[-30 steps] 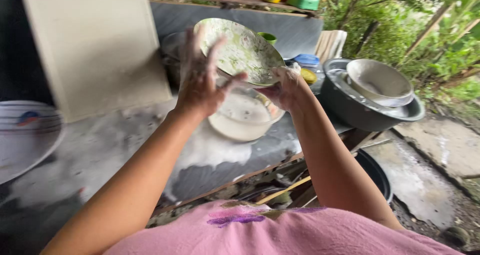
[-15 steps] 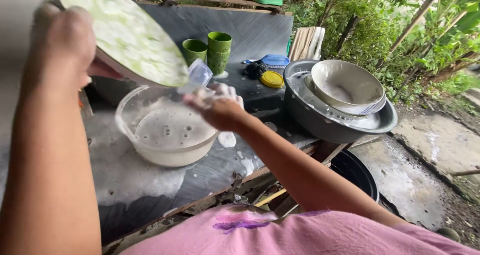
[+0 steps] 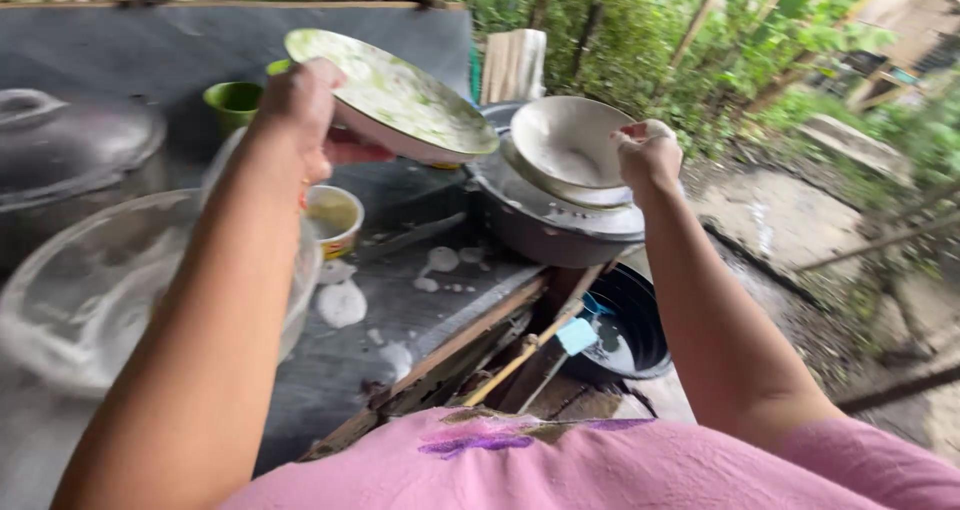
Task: Washing various dishes including plates, a cutting board, a pot lid, and a pot with a sponge and soapy water.
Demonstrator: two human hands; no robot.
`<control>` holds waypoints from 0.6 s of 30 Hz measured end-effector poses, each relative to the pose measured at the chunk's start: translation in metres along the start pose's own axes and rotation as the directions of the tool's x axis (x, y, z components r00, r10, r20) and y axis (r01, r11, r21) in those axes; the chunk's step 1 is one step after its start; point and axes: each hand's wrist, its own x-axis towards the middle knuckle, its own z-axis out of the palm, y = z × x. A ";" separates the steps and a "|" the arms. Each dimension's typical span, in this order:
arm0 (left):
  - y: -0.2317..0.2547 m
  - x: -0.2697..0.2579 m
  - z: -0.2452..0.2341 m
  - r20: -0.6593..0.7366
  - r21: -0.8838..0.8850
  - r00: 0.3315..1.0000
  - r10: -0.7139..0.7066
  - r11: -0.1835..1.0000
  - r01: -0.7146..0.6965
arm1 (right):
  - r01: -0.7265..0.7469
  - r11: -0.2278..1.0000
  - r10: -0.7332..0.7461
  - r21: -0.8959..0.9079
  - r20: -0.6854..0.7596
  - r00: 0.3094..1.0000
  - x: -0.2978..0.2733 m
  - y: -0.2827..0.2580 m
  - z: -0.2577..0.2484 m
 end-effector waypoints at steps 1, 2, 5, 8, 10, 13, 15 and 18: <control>-0.008 0.006 0.017 0.025 -0.003 1.000 -0.010 1.000 0.010 | -0.016 1.000 0.015 -0.012 -0.019 1.000 0.002 0.006 -0.004; -0.017 0.011 0.034 0.063 0.004 0.997 -0.055 0.998 0.055 | -0.094 0.993 0.090 -0.077 -0.049 0.995 0.005 0.011 -0.009; -0.033 0.021 0.076 0.126 0.043 0.984 -0.126 0.992 0.121 | -0.297 0.946 0.301 -0.131 0.006 0.954 0.010 0.017 -0.012; -0.044 0.025 0.094 0.142 0.097 0.980 -0.142 0.987 0.129 | -0.428 0.903 0.429 -0.038 0.123 0.895 0.009 0.018 -0.011; -0.045 0.028 0.096 0.150 0.125 0.979 -0.137 0.985 0.119 | -0.449 0.892 0.438 0.055 0.136 0.889 0.020 0.037 0.000; -0.042 0.030 0.094 0.163 0.104 0.986 -0.026 0.995 0.009 | -0.401 0.877 0.382 0.264 0.120 0.916 0.039 0.066 0.009; -0.036 0.031 0.089 0.108 0.148 0.994 0.034 0.988 -0.050 | -0.562 0.821 0.550 0.102 0.124 0.826 0.030 0.039 -0.004; -0.032 0.032 0.084 -0.036 0.240 0.993 0.110 0.966 -0.098 | -0.541 0.769 0.516 0.340 0.169 0.840 0.063 0.050 0.009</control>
